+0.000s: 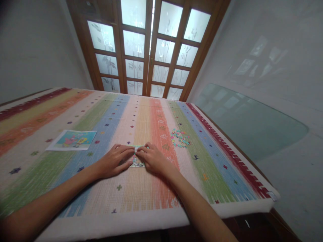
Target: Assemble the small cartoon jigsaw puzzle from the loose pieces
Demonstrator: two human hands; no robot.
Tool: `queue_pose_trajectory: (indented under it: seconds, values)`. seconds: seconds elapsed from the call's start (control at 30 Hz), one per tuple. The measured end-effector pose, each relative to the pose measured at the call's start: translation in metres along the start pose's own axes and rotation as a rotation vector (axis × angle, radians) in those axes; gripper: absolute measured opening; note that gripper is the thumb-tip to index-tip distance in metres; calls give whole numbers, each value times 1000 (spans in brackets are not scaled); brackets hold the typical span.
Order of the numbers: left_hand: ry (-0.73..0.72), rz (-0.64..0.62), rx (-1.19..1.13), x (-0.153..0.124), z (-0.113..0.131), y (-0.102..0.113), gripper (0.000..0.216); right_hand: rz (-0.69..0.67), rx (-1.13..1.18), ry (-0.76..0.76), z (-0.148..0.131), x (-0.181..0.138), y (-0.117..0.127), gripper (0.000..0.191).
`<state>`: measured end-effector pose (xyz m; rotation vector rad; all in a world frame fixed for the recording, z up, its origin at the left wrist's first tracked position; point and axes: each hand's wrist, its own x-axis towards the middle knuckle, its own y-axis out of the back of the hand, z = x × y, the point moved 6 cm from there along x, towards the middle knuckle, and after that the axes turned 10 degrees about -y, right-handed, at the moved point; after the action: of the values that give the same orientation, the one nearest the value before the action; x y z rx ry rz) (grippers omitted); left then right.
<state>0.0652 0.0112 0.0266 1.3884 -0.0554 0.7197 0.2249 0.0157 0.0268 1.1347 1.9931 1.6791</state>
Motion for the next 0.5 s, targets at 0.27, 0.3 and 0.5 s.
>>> queue_pose_trajectory:
  seconds: [0.27,0.3,0.5]
  values:
    - [172,126,-145,-5,-11,5,42,55,166,-99,9,2,3,31]
    - [200,143,-174,-6,-14,5,44,55,175,-121,10,2,3,32]
    - [312,263,-359,-10,-30,6,44,68,220,-172,16,1,-1,46]
